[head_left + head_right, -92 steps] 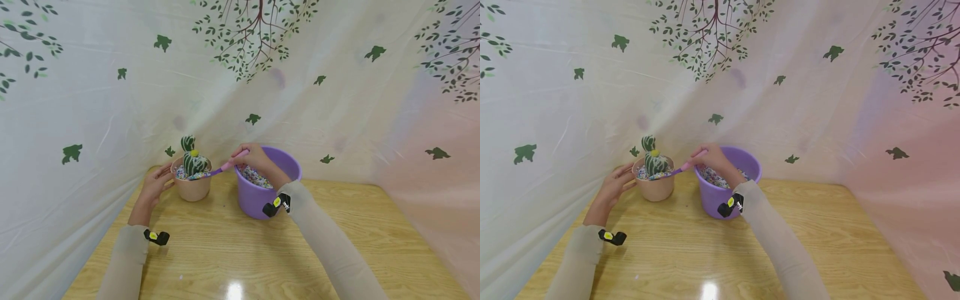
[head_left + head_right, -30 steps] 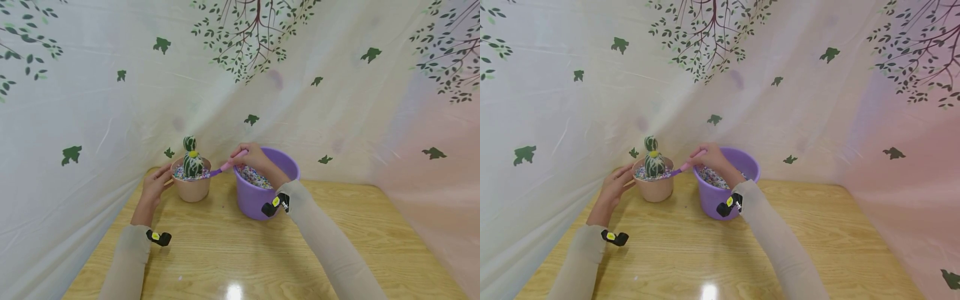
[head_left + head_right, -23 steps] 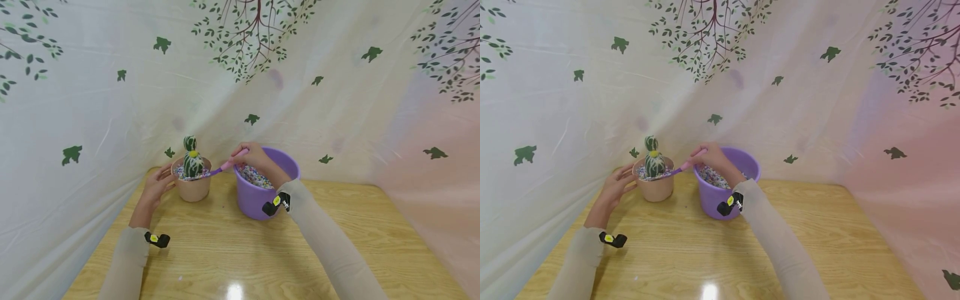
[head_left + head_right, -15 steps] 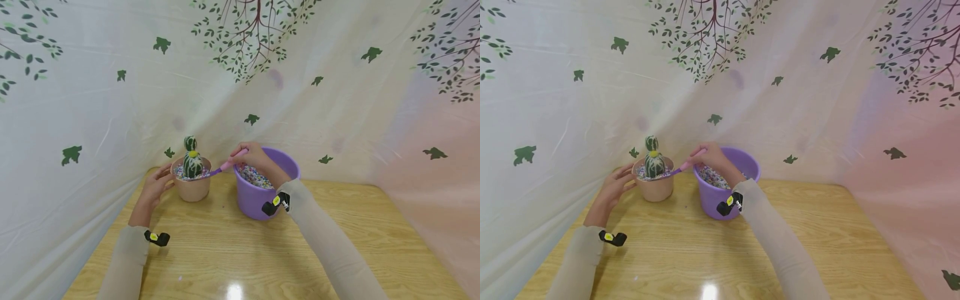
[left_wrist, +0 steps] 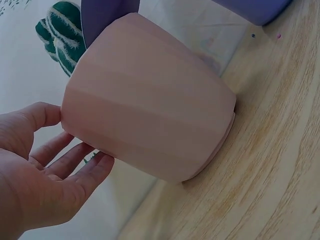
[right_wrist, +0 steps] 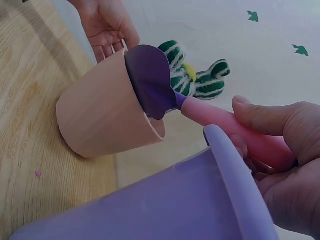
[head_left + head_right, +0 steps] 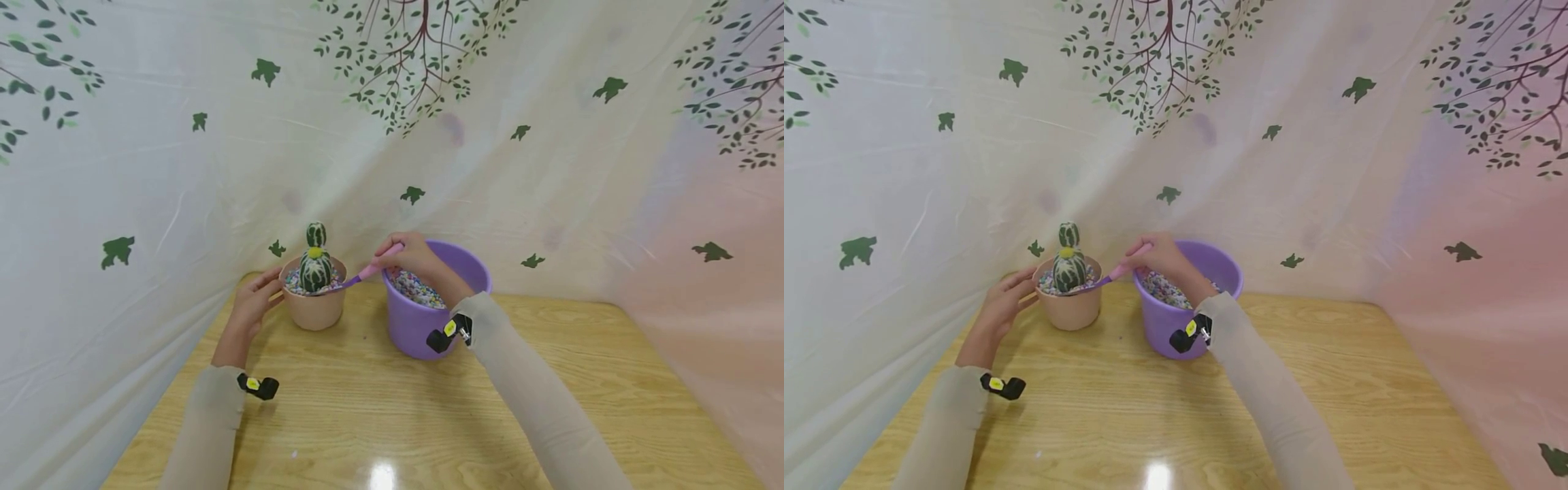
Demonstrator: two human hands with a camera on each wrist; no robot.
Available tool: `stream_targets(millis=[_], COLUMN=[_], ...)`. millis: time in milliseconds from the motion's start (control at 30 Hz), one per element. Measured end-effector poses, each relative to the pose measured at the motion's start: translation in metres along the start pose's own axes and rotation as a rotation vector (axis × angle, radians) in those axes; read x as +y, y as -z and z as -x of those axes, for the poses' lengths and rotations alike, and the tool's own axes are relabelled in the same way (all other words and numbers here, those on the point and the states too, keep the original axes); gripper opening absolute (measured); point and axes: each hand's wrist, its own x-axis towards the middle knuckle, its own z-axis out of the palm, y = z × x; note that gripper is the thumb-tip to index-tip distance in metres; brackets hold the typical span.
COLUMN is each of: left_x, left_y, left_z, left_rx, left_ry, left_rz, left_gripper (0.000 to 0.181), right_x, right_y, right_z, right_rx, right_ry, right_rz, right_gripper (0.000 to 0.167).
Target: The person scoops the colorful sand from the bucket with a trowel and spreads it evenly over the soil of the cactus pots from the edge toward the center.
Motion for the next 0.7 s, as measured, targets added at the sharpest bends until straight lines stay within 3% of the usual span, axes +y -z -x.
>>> stream_targets(millis=[300, 700], left_x=[-0.0004, -0.0053], left_y=[-0.0009, -0.0029], left_z=[0.0002, -0.0022], left_rx=[0.004, 0.073], left_ry=[-0.012, -0.008], left_rz=[0.003, 0.068], left_gripper=[0.055, 0.060], right_x=[0.0008, -0.0021], right_y=[-0.0001, 0.0022], right_z=[-0.0007, -0.0015], right_rx=[0.003, 0.017], right_ry=[0.009, -0.005], right_rz=[0.003, 0.047], right_gripper=[0.016, 0.016])
